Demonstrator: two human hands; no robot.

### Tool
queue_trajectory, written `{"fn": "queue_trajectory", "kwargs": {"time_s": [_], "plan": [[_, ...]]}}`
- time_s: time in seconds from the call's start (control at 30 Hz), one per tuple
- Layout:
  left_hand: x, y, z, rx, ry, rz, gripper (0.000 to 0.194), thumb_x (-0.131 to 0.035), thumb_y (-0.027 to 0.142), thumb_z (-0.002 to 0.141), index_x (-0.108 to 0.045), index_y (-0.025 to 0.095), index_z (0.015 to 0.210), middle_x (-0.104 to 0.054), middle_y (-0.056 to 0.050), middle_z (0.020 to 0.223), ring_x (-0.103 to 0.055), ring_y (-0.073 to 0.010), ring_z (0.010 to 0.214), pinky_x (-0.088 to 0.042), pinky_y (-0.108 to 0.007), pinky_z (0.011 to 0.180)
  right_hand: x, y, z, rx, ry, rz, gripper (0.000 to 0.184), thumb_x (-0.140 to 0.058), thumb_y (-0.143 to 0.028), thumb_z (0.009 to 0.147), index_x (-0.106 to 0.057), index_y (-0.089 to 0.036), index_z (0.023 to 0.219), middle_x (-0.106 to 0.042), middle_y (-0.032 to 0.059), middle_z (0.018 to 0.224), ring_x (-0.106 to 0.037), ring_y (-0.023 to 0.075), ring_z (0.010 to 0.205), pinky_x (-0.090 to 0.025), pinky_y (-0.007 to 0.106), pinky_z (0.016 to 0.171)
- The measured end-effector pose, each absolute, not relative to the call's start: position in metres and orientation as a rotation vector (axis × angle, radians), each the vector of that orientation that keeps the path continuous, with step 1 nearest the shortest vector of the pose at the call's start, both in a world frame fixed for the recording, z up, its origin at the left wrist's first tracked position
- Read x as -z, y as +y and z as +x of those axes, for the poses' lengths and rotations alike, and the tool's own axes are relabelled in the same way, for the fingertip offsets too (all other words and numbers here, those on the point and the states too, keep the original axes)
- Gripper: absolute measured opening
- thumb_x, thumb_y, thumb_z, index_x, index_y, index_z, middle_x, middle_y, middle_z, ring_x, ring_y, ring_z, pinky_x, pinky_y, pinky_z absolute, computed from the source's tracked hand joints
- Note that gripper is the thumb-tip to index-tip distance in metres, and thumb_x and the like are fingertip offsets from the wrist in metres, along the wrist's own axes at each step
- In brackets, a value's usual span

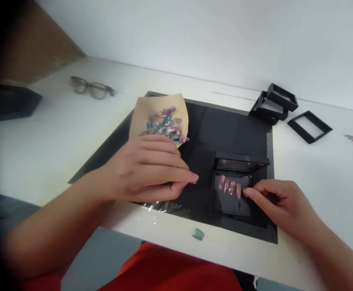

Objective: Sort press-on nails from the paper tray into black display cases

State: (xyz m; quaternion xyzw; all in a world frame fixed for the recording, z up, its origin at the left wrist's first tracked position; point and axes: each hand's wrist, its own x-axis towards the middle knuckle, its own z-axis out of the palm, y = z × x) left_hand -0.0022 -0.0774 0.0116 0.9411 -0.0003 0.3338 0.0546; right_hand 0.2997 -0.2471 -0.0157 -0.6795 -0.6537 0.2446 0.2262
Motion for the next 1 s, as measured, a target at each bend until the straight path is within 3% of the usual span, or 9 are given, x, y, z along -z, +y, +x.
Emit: {"fn": "queue_trajectory", "kwargs": {"time_s": [0.13, 0.23, 0.4, 0.53, 0.83, 1.0], "plan": [[-0.01, -0.082, 0.003, -1.005, -0.058, 2.853, 0.02, -0.067, 0.015, 0.101, -0.081, 0.028, 0.097, -0.085, 0.006, 0.084, -0.075, -0.0121, 0.068, -0.062, -0.027, 0.074, 0.018, -0.246, 0.305, -0.748, -1.835, -1.79, 0.051, -0.063, -0.067, 0.104, -0.083, -0.026, 0.079, -0.071, 0.0018, 0.065, -0.054, 0.013, 0.052, -0.039, 0.028, 0.048], [-0.006, -0.084, 0.006, -0.935, -0.088, 2.845, 0.02, -0.065, 0.017, 0.104, -0.081, 0.028, 0.098, -0.086, 0.005, 0.087, -0.075, -0.0116, 0.07, -0.061, -0.027, 0.076, 0.017, -0.247, 0.306, -0.789, -1.842, -1.76, 0.043, -0.069, -0.063, 0.102, -0.086, -0.027, 0.087, -0.06, -0.001, 0.059, -0.045, 0.0118, 0.049, -0.031, 0.028, 0.045], [0.001, -0.086, 0.009, -0.851, -0.152, 2.798, 0.017, -0.065, 0.02, 0.107, -0.08, 0.026, 0.102, -0.087, 0.003, 0.094, -0.077, -0.0123, 0.076, -0.06, -0.028, 0.077, 0.012, -0.244, 0.307, -0.863, -1.874, -1.731, 0.033, -0.074, -0.056, 0.099, -0.087, -0.027, 0.09, -0.048, -0.004, 0.056, -0.041, 0.0113, 0.049, -0.031, 0.027, 0.045], [0.003, -0.089, 0.011, -0.861, -0.187, 2.779, 0.014, -0.066, 0.019, 0.107, -0.08, 0.022, 0.105, -0.086, 0.001, 0.098, -0.078, -0.0137, 0.08, -0.062, -0.03, 0.077, 0.013, -0.244, 0.307, -0.824, -1.843, -1.735, 0.036, -0.073, -0.059, 0.1, -0.087, -0.027, 0.091, -0.048, -0.004, 0.056, -0.041, 0.0113, 0.049, -0.03, 0.027, 0.045], [0.002, -0.091, 0.013, -1.15, -0.221, 2.901, 0.016, -0.07, 0.02, 0.103, -0.079, 0.031, 0.108, -0.087, 0.005, 0.097, -0.079, -0.0135, 0.077, -0.061, -0.03, 0.071, 0.016, -0.246, 0.309, -0.809, -1.827, -1.774, 0.042, -0.071, -0.066, 0.1, -0.087, -0.029, 0.091, -0.049, -0.0037, 0.055, -0.041, 0.0121, 0.049, -0.029, 0.029, 0.046], [-0.004, -0.098, 0.007, -1.241, -0.289, 2.902, 0.015, -0.076, 0.017, 0.099, -0.078, 0.032, 0.098, -0.088, 0.005, 0.103, -0.079, -0.0148, 0.074, -0.066, -0.031, 0.07, 0.016, -0.245, 0.311, -0.844, -1.854, -1.769, 0.041, -0.071, -0.065, 0.1, -0.087, -0.029, 0.092, -0.05, -0.0036, 0.054, -0.043, 0.0123, 0.049, -0.031, 0.029, 0.046]]}}
